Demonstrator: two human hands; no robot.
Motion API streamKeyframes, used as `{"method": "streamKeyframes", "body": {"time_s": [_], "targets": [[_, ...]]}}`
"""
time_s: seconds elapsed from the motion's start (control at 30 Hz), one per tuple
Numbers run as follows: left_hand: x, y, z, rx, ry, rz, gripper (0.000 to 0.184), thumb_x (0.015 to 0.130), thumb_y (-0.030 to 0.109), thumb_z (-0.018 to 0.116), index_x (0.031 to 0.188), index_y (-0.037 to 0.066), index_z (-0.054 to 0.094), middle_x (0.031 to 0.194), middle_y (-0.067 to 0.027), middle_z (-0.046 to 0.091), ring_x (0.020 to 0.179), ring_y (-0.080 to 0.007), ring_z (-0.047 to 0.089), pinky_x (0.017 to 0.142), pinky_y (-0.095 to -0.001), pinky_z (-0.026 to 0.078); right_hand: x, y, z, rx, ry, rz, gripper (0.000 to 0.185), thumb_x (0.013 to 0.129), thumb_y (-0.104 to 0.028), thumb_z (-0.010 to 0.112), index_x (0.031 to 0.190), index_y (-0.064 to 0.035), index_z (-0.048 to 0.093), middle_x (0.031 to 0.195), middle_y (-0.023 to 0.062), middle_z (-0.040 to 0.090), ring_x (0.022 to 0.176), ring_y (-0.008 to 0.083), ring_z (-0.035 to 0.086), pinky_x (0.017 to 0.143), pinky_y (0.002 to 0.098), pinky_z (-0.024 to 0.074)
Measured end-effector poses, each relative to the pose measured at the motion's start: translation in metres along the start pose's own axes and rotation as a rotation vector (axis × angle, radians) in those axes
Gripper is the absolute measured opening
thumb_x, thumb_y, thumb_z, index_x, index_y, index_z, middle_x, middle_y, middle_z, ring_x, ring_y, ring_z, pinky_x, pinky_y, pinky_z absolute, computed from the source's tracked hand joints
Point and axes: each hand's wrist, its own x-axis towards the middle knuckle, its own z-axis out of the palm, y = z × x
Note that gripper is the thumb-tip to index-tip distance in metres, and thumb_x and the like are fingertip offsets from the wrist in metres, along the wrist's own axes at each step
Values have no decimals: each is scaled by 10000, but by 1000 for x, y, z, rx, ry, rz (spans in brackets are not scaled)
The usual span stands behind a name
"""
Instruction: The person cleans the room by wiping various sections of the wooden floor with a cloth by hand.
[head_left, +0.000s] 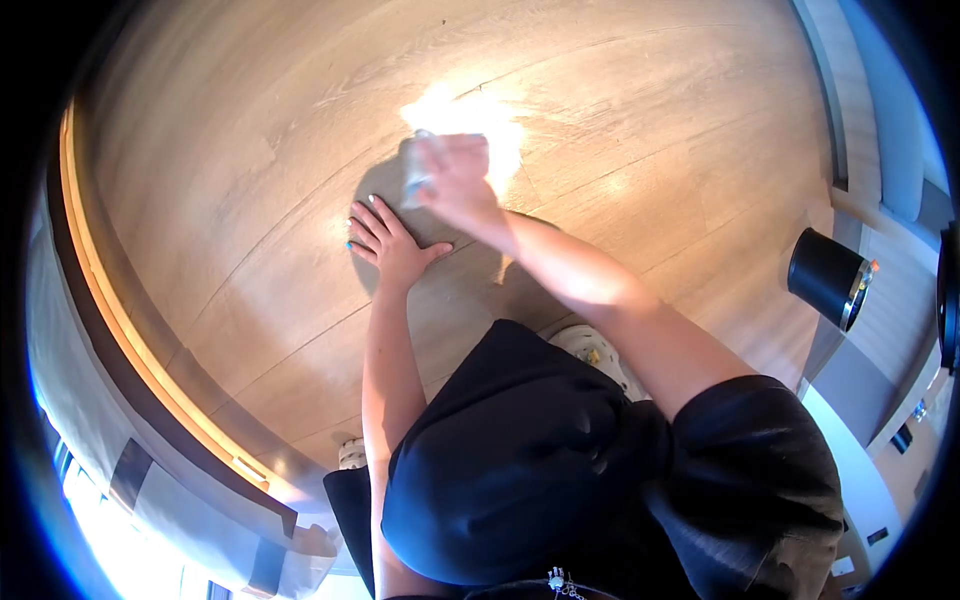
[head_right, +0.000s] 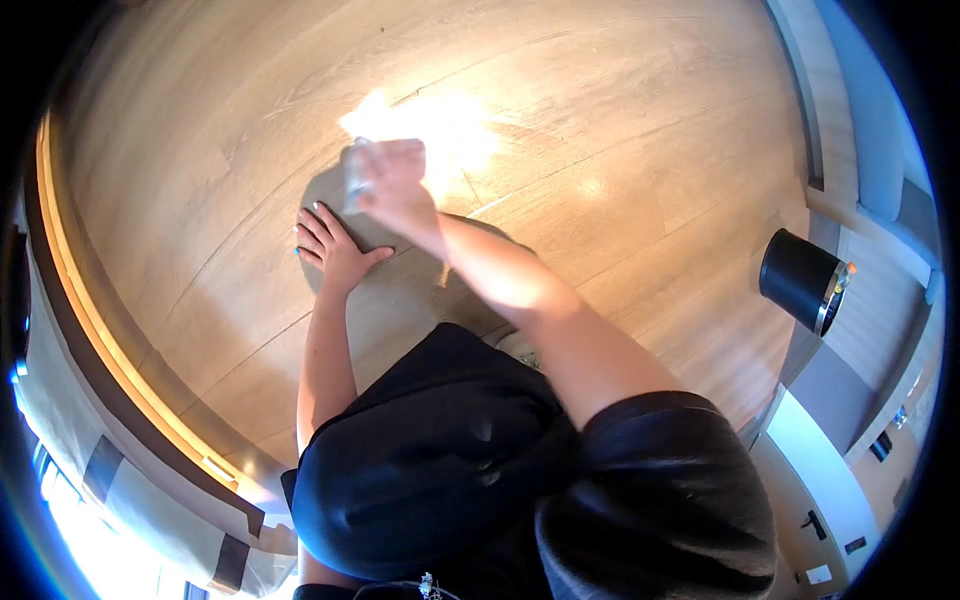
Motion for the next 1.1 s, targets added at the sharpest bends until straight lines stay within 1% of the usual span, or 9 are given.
{"method": "streamKeyframes", "body": {"time_s": [0.07,0.27,0.3,0.33,0.43,0.63,0.83,0.93,1.1], "targets": [[1,-3,2,8,-42,-31,1441,495,571,826,1426,-27,-95,1473,-309,-132,1365,-472,-119,1041,-648,-23,27,-46,-2,-67,-187,-191,601,867,-385,457,1388,-103,357,1481,174,235,1368,388,191,1103,542,114],[2,-5,2,-75,11,-32,1465,478,565,833,1413,-58,-106,1493,-276,-96,1383,-439,-88,1078,-592,-7,60,6,-31,-187,-363,-578,557,799,-386,563,1313,-184,486,1417,94,390,1337,289,316,1073,421,277],[0,-5,0,-77,-5,-37,1465,479,562,834,1413,-57,-109,1495,-272,-95,1384,-441,-83,1079,-591,-6,63,35,-29,160,-80,-527,526,797,-391,555,1273,-171,520,1378,124,423,1322,287,337,1065,394,299],[-1,-4,-1,-79,9,-36,1465,481,553,836,1413,-54,-117,1496,-268,-92,1384,-443,-73,1082,-587,2,69,63,-47,355,-314,-121,511,830,-413,506,1278,-169,509,1355,148,435,1305,285,355,1079,403,288],[-3,-5,0,-35,62,-13,1475,471,529,848,1410,-58,-127,1499,-256,-89,1387,-431,-72,1082,-597,5,34,119,-119,-579,-43,96,582,888,-444,410,1400,-173,345,1471,141,254,1366,310,188,1109,447,230],[1,-10,5,-39,65,3,1479,472,579,824,1405,-74,-120,1494,-265,-90,1377,-457,-83,1065,-626,3,-118,258,-125,-416,203,806,629,861,-417,440,1437,-210,298,1499,132,219,1369,367,190,1092,533,151],[-1,-5,2,-38,24,-21,1472,480,603,814,1411,-68,-107,1485,-290,-105,1372,-473,-81,1051,-643,22,-87,249,-115,-426,259,1210,630,900,-490,369,1459,-236,230,1510,126,207,1358,409,205,1040,626,179],[-3,-2,-4,-71,-7,-11,1469,480,609,807,1405,-89,-97,1477,-306,-116,1365,-486,-94,1038,-660,4,-22,251,-75,-607,209,1049,637,899,-529,356,1446,-217,266,1511,141,199,1342,443,210,1002,658,203],[0,-7,2,-106,-22,19,1450,509,635,772,1391,-114,-102,1468,-318,-138,1349,-507,-124,1022,-678,-30,128,79,-30,-427,129,540,707,884,-536,385,1445,-122,268,1502,174,189,1369,413,158,1083,574,131]]}}
